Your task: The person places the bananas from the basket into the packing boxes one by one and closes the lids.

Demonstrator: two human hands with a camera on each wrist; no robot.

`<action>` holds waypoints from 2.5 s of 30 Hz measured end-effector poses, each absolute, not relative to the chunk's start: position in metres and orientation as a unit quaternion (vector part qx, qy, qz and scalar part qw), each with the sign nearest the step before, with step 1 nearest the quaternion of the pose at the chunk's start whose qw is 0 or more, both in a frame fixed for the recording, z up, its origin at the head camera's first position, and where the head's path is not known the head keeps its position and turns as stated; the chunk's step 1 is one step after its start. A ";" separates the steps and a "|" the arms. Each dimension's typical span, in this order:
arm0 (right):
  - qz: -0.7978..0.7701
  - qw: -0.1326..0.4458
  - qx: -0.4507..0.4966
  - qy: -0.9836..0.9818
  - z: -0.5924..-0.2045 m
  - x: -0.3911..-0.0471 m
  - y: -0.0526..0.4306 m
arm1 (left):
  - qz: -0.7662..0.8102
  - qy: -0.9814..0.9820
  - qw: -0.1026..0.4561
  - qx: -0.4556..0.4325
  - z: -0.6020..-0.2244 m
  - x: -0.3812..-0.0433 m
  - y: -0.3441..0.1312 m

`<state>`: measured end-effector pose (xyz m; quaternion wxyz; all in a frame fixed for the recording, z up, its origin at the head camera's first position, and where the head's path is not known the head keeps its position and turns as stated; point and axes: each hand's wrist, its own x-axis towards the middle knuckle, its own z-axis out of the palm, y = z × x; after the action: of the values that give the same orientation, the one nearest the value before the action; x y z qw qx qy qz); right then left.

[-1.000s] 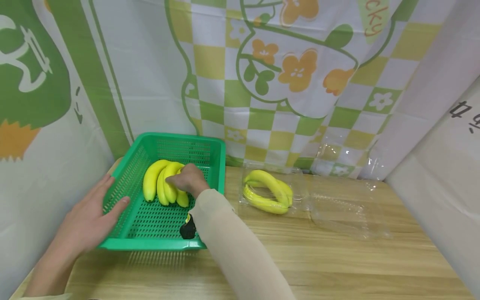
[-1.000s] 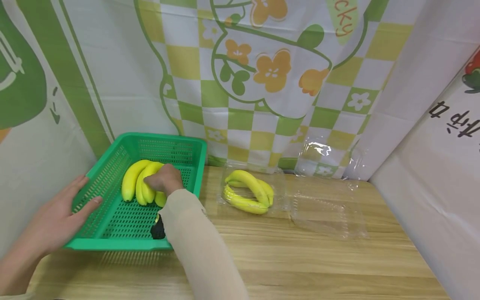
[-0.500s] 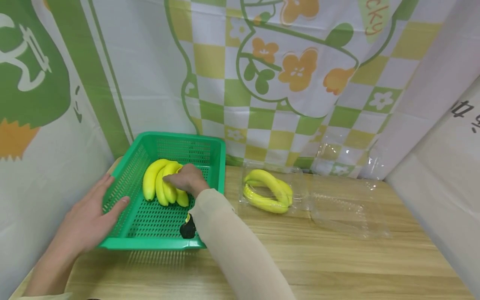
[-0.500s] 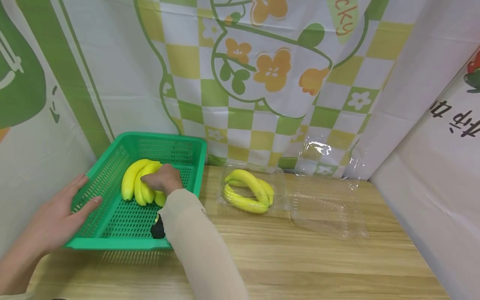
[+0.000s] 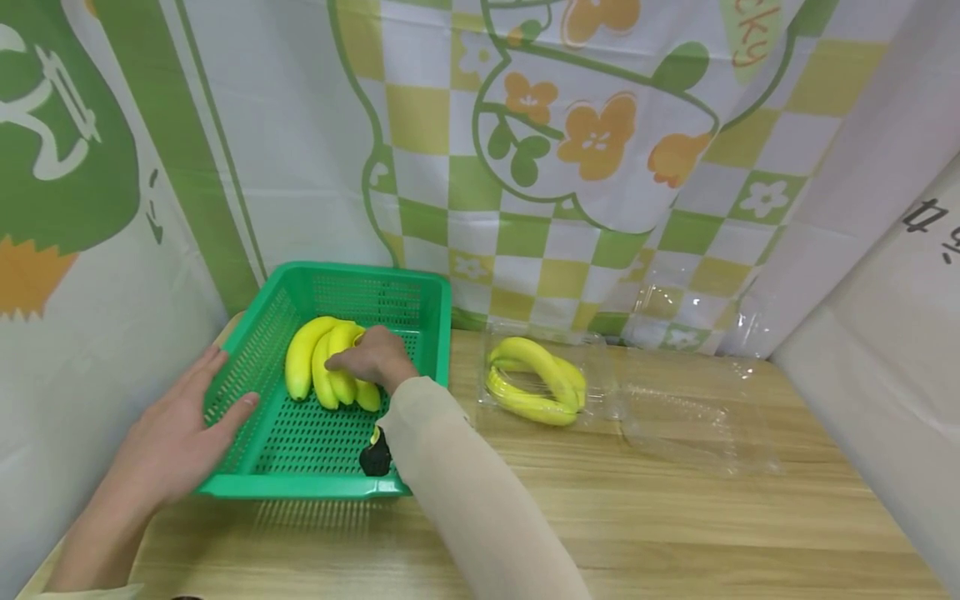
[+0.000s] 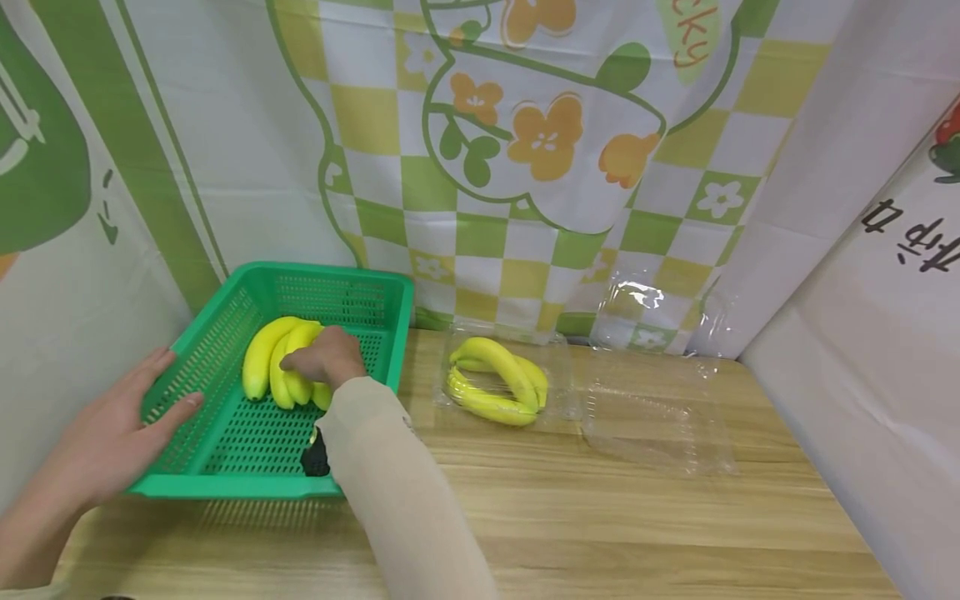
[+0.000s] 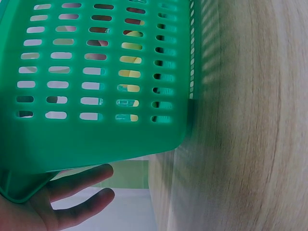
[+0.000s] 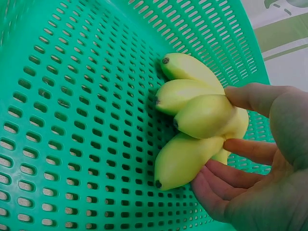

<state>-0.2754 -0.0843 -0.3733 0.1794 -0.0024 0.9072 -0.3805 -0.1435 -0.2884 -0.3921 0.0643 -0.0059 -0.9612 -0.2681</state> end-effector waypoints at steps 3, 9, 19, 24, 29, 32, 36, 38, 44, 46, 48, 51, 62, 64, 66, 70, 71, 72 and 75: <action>-0.395 0.180 0.005 0.901 -0.373 -0.275 -0.084 | -0.265 -0.962 0.065 -0.006 -0.392 -0.144 -0.289; -0.414 0.164 0.017 0.895 -0.371 -0.274 -0.083 | -0.265 -0.962 0.064 -0.006 -0.392 -0.143 -0.288; -0.435 0.146 0.038 0.887 -0.373 -0.279 -0.083 | -0.267 -0.962 0.066 -0.007 -0.392 -0.143 -0.288; -0.443 0.129 0.041 0.886 -0.369 -0.276 -0.082 | -0.269 -0.961 0.067 -0.008 -0.392 -0.144 -0.288; -0.443 0.107 0.050 0.889 -0.369 -0.275 -0.083 | -0.269 -0.961 0.067 -0.007 -0.393 -0.144 -0.289; -0.430 0.095 0.061 0.896 -0.369 -0.277 -0.084 | -0.267 -0.961 0.066 -0.005 -0.393 -0.144 -0.289; -0.412 0.085 0.075 0.904 -0.369 -0.279 -0.085 | -0.265 -0.962 0.064 -0.002 -0.392 -0.144 -0.289; -0.407 0.080 0.079 0.907 -0.369 -0.280 -0.086 | -0.265 -0.962 0.063 -0.002 -0.392 -0.144 -0.289; -0.416 0.051 0.078 0.905 -0.370 -0.284 -0.086 | -0.264 -0.963 0.062 0.000 -0.391 -0.143 -0.289; -0.422 0.040 0.072 0.903 -0.370 -0.284 -0.086 | -0.263 -0.963 0.064 0.000 -0.391 -0.143 -0.288; -0.434 0.031 0.070 0.898 -0.370 -0.284 -0.086 | -0.264 -0.962 0.064 0.000 -0.391 -0.143 -0.288; -0.453 0.023 0.070 0.888 -0.369 -0.282 -0.086 | -0.265 -0.962 0.064 0.000 -0.391 -0.143 -0.289; -0.551 -0.023 0.061 0.832 -0.367 -0.282 -0.085 | -0.267 -0.961 0.064 -0.003 -0.392 -0.143 -0.289; -0.575 -0.029 0.054 0.816 -0.366 -0.282 -0.085 | -0.267 -0.961 0.065 -0.003 -0.392 -0.143 -0.289; -0.602 -0.033 0.046 0.797 -0.366 -0.282 -0.085 | -0.267 -0.961 0.065 -0.004 -0.392 -0.143 -0.289; -0.638 -0.042 0.026 0.768 -0.365 -0.281 -0.084 | -0.266 -0.962 0.065 -0.004 -0.392 -0.143 -0.289; -0.644 -0.044 0.021 0.763 -0.365 -0.281 -0.084 | -0.266 -0.962 0.065 -0.004 -0.392 -0.143 -0.289; -0.650 -0.045 0.017 0.758 -0.365 -0.281 -0.084 | -0.265 -0.962 0.065 -0.004 -0.392 -0.143 -0.289; -0.663 -0.047 0.008 0.747 -0.365 -0.281 -0.085 | -0.264 -0.962 0.067 -0.003 -0.392 -0.142 -0.290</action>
<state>-0.2808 -0.0845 -0.3646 -0.0472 0.0083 0.7466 -0.6635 -0.1419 -0.2904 -0.3923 0.0667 -0.0026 -0.9623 -0.2636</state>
